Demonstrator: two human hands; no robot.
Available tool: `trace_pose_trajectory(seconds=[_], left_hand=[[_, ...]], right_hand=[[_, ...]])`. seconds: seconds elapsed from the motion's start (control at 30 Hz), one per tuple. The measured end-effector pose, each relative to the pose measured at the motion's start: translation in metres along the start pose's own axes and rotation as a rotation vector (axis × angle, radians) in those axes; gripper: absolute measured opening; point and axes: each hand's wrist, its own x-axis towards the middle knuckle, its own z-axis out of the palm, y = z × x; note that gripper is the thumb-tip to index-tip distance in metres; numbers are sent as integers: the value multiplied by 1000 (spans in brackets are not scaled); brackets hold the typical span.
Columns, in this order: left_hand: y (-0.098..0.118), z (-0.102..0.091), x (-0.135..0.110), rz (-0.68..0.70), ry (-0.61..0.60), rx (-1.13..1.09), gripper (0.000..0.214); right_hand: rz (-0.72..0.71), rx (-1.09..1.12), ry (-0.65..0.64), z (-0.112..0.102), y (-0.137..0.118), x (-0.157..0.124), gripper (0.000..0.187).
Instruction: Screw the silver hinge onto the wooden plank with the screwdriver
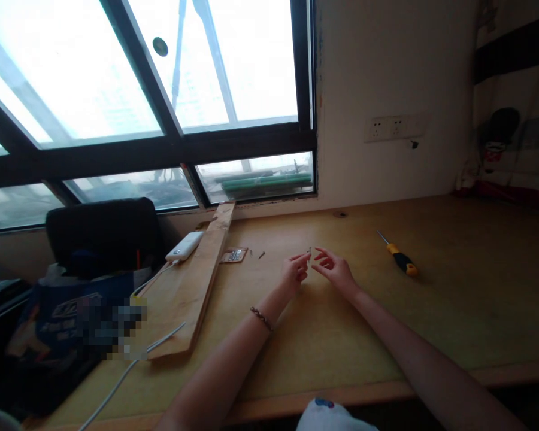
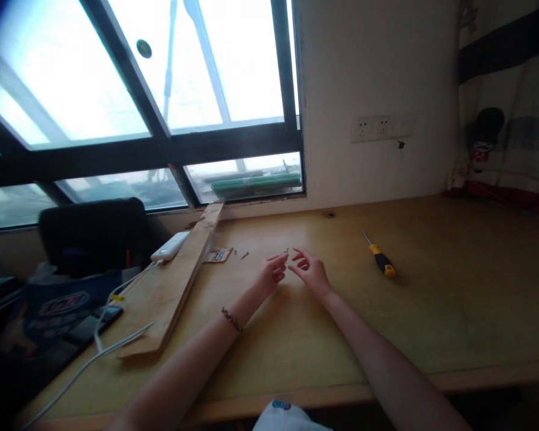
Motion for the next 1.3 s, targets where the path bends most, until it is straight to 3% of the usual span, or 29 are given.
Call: trace_pose_trajectory(seconds=[0.1,0.33,0.8,1.13,1.3], left_hand=[[-7,13,-8,-91,-80,-80,32],[-6,5,-7,-124,-98,-68,28],[-7,1,-3,-144,-155,-13,30],[9,-10,-8,-73,-196,287,34],[1,-4,-8,47,-71,297,32]], right_hand=[[-83,-45,-7,0,-4,-1,45],[-202,-195,-30,-3,-2,-2,40],[-248,-313,-70,-5,-11,-6,30],[-169,-226,-118,-2,-11,-6,30],[92,51,-79,1,-5,-2,42]])
